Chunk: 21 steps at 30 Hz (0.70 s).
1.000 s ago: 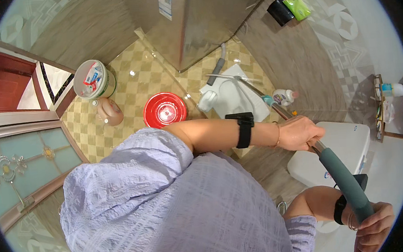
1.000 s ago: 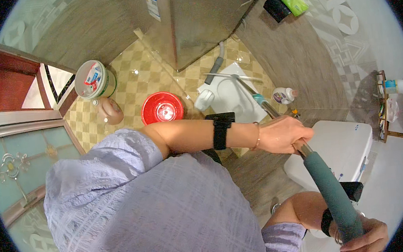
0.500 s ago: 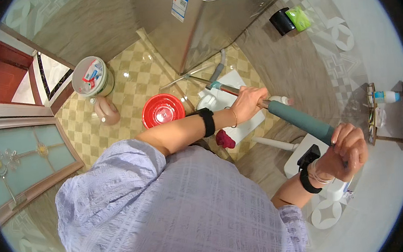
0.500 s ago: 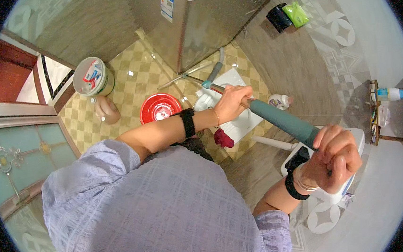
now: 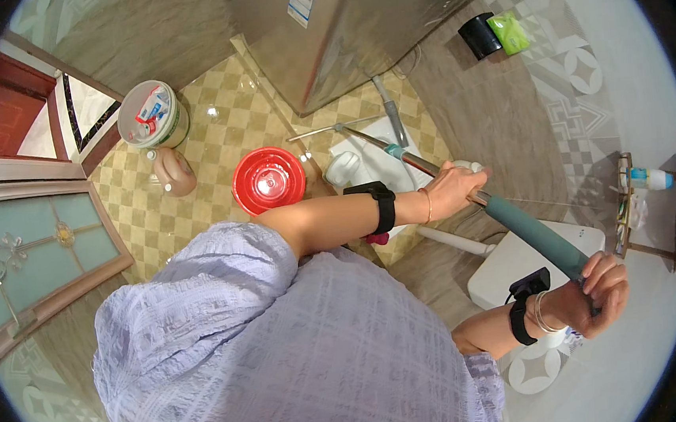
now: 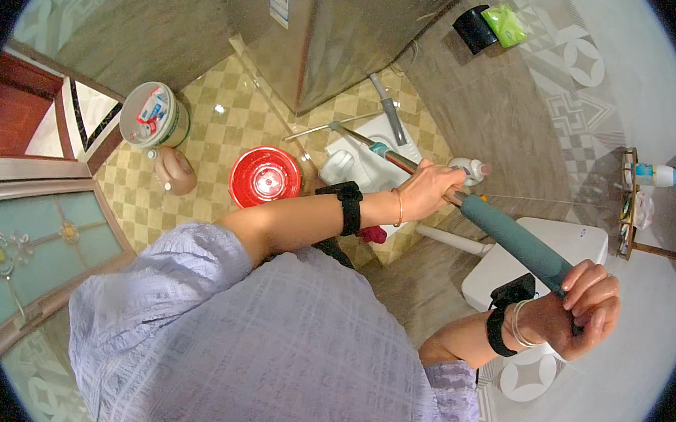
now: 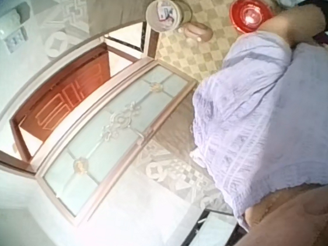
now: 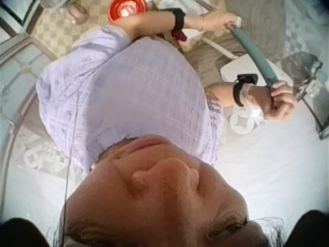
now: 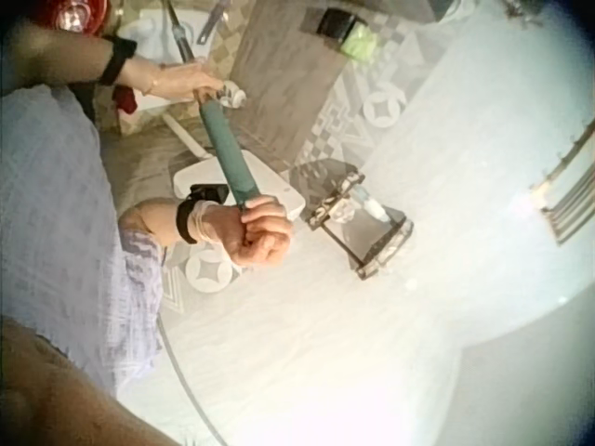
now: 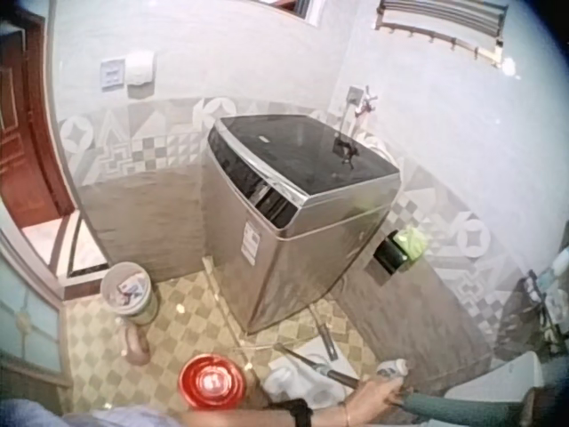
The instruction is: Cleaning a bathroom floor with a mop, moving a washing machine, and rinsing a rag in a bucket.
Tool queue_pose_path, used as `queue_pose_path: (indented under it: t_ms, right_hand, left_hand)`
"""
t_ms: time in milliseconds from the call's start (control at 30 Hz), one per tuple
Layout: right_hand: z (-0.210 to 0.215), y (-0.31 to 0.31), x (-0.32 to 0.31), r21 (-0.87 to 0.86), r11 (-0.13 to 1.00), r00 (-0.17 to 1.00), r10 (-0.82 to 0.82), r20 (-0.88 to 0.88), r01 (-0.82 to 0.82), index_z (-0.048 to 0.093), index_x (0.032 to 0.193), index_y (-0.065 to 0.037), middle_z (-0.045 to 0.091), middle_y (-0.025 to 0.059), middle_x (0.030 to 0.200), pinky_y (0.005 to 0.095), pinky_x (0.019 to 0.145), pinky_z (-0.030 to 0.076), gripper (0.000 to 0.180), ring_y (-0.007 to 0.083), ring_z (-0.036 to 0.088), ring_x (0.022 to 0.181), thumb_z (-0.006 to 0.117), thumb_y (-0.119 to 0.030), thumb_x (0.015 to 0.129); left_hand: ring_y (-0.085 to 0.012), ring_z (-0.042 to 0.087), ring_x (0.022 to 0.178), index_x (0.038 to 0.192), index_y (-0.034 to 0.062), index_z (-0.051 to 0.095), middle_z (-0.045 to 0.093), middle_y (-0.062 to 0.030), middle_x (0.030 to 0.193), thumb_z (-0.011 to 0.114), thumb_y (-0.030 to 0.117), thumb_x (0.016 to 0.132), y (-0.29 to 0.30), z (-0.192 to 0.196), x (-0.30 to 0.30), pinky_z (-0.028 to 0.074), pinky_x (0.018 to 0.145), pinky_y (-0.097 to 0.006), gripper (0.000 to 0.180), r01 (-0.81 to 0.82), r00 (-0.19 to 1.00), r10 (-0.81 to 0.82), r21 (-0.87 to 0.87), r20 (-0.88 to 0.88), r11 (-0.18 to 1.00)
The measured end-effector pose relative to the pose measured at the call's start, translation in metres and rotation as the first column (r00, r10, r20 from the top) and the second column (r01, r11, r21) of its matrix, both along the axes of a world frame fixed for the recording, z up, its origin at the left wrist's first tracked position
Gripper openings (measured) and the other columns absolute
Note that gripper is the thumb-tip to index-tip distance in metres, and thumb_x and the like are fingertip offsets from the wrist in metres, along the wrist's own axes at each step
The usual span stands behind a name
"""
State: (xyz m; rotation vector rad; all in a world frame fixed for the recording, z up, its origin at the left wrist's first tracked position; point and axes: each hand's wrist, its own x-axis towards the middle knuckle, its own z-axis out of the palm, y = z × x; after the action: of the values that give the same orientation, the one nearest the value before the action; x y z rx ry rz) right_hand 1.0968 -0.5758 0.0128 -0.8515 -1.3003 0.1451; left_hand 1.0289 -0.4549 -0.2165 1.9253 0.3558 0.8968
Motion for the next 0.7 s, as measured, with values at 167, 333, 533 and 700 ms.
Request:
queue_pose_path:
  t_ms: [167, 333, 533, 700]
  right_hand:
    - [-0.023, 0.016, 0.009, -0.011, 1.0, 0.999, 0.008, -0.038, -0.008, 0.031, 0.053, -0.009, 0.031, 0.0032, 0.052, 0.0263, 0.044, 0.03, 0.026, 0.0116, 0.031, 0.044, 0.043, -0.014, 0.076]
    - [-0.058, 0.024, 0.02, -0.012, 0.999, 0.999, 0.037, 0.022, -0.037, 0.031, 0.052, -0.007, 0.033, 0.0044, 0.052, 0.0268, 0.044, 0.033, 0.027, 0.0125, 0.033, 0.043, 0.044, -0.012, 0.075]
    - [-0.055, -0.013, 0.017, -0.171, 0.981, 0.995, -0.095, 0.008, 0.095, 0.03, 0.052, -0.006, 0.031, 0.0053, 0.052, 0.0262, 0.044, 0.032, 0.027, 0.0121, 0.031, 0.044, 0.041, -0.009, 0.076]
    - [-0.013, -0.035, 0.003, -0.174, 0.968, 0.983, -0.174, 0.058, 0.181, 0.03, 0.052, -0.007, 0.031, 0.005, 0.053, 0.0254, 0.044, 0.031, 0.026, 0.0119, 0.03, 0.043, 0.04, -0.011, 0.076]
  left_hand:
    - [-0.0259, 0.055, 0.074, 0.08, 0.0104, 0.046, 0.053, -0.0054, 0.069, 0.061, 0.007, 0.07, 0.019, -0.013, -0.007, 0.032, 0.068, -0.036, 0.018, -0.147, 0.989, 0.146, 0.041, 0.03, 0.988]
    - [-0.0255, 0.054, 0.072, 0.081, 0.0106, 0.046, 0.052, -0.0047, 0.068, 0.063, 0.009, 0.071, 0.037, -0.052, 0.005, 0.031, 0.067, -0.036, 0.019, -0.109, 0.994, 0.11, 0.124, 0.002, 0.986]
    - [-0.0286, 0.058, 0.07, 0.08, 0.0113, 0.046, 0.055, -0.0075, 0.066, 0.064, 0.011, 0.07, 0.011, -0.062, 0.023, 0.037, 0.062, -0.04, 0.02, 0.038, 0.998, -0.036, 0.028, -0.059, 0.999]
    - [-0.0315, 0.057, 0.066, 0.078, 0.0085, 0.045, 0.054, -0.011, 0.064, 0.065, 0.009, 0.068, -0.026, -0.027, 0.042, 0.039, 0.057, -0.041, 0.023, 0.162, 0.987, -0.162, 0.022, 0.009, 0.987]
